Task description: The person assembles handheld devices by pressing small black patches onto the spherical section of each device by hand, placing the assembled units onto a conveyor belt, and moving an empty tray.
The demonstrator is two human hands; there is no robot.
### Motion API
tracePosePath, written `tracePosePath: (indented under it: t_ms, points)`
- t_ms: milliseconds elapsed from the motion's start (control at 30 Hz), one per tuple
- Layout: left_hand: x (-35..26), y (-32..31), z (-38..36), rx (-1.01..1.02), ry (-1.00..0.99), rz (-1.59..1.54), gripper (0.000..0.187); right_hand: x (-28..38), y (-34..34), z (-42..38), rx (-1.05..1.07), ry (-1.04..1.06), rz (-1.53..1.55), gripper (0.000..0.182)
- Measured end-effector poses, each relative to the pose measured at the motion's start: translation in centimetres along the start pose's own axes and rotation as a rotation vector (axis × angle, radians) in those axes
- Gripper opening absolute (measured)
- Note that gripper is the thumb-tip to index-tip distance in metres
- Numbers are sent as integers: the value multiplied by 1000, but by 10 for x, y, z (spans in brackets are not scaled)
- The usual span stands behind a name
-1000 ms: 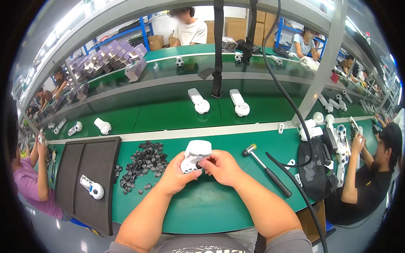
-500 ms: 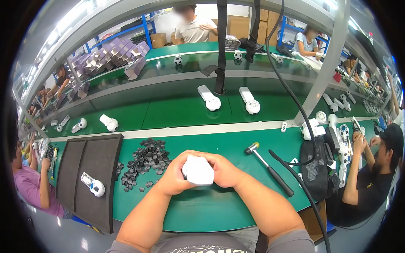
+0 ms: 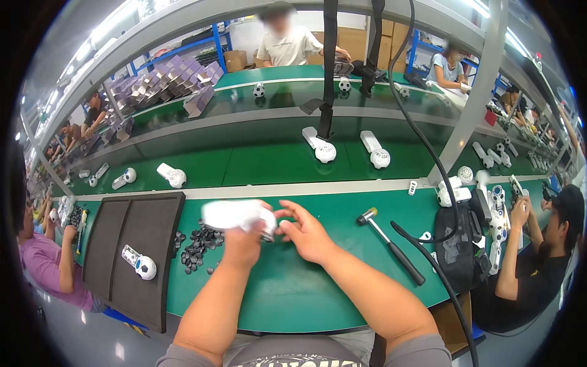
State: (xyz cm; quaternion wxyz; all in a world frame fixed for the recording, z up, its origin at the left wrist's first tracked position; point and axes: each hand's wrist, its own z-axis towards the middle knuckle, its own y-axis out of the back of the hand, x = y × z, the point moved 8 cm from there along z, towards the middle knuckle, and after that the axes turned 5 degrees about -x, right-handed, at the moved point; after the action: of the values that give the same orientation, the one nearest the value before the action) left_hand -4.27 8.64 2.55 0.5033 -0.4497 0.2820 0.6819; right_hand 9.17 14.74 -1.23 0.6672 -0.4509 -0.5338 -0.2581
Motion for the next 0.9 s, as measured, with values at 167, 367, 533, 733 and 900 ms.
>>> tracePosePath:
  t_ms: [167, 367, 533, 733, 900]
  points:
    - [22, 38, 8, -261, 265, -670, 38, -4, -32, -7, 225, 307, -1015, 24]
    - [39, 26, 5, -241, 369, -471, 35, -15, -44, 1, 240, 444, -1374, 20]
    - [35, 11, 2, -130, 436, -303, 40, 1, -20, -24, 326, 415, -1409, 18]
    - [39, -3, -4, 28, 360, 200, 47, 15, 10, -38, 248, -205, -643, 6]
    - [23, -14, -8, 92, 320, 308, 52, 49, 13, -45, 98, 172, -565, 8]
